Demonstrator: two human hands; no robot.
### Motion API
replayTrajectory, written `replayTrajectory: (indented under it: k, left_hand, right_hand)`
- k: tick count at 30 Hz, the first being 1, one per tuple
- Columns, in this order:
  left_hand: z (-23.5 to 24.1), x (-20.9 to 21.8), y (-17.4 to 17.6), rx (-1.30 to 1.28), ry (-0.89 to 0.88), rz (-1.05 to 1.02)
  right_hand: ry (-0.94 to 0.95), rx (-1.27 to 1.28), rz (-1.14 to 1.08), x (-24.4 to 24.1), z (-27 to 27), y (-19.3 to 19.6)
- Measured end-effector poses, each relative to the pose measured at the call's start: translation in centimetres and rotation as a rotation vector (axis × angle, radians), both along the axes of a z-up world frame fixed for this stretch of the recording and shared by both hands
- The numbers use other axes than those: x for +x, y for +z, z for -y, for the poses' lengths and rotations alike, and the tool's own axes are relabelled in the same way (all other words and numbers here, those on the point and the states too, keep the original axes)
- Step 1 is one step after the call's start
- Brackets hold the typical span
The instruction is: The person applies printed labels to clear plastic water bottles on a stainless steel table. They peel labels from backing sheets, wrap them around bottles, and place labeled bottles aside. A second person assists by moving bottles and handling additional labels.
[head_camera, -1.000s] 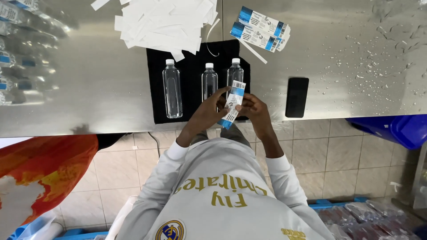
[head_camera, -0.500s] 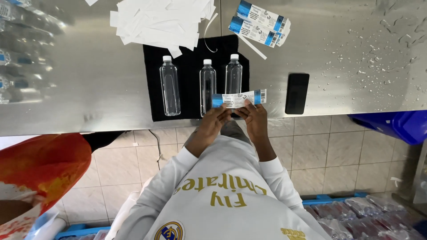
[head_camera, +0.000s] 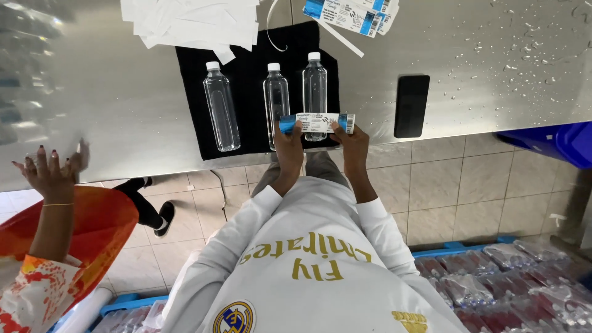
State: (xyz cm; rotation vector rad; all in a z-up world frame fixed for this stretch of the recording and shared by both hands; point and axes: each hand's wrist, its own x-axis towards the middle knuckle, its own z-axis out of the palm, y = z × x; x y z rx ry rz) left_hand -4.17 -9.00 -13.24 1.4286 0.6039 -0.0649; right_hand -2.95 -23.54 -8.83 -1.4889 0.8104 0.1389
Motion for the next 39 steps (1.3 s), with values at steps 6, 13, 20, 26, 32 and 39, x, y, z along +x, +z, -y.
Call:
replayTrajectory:
  k: [6, 13, 20, 26, 32, 39]
  left_hand:
    - [-0.1, -0.3, -0.3, 0.068, -0.091, 0.035]
    - [0.7, -1.1, -0.9, 0.032, -0.082, 0.044]
    - [0.5, -0.8, 0.5, -0.009, -0.089, -0.02]
    - [0.5, -1.3, -0.1, -0.012, -0.076, -0.042]
    - [0.5, -1.1, 1.1, 0.03, -0.084, -0.003]
    - [1.1, -0.7, 2.6, 0.068, -0.072, 0.031]
  right_hand:
    - [0.01, 0.021, 0.046, 0.6, 0.0, 1.0]
    - [0.032, 0.07, 0.029, 0.6, 1.4, 0.9]
    - [0.084, 0.082, 0.066, 0.9, 1.2, 2.2]
    - [0.068, 0.154, 0.079, 0.4, 2.2, 0.1]
    - [0.067, 0.179, 0.084, 0.2, 2.5, -1.0]
    - [0.064, 0.139, 0.069, 0.3, 2.4, -1.5]
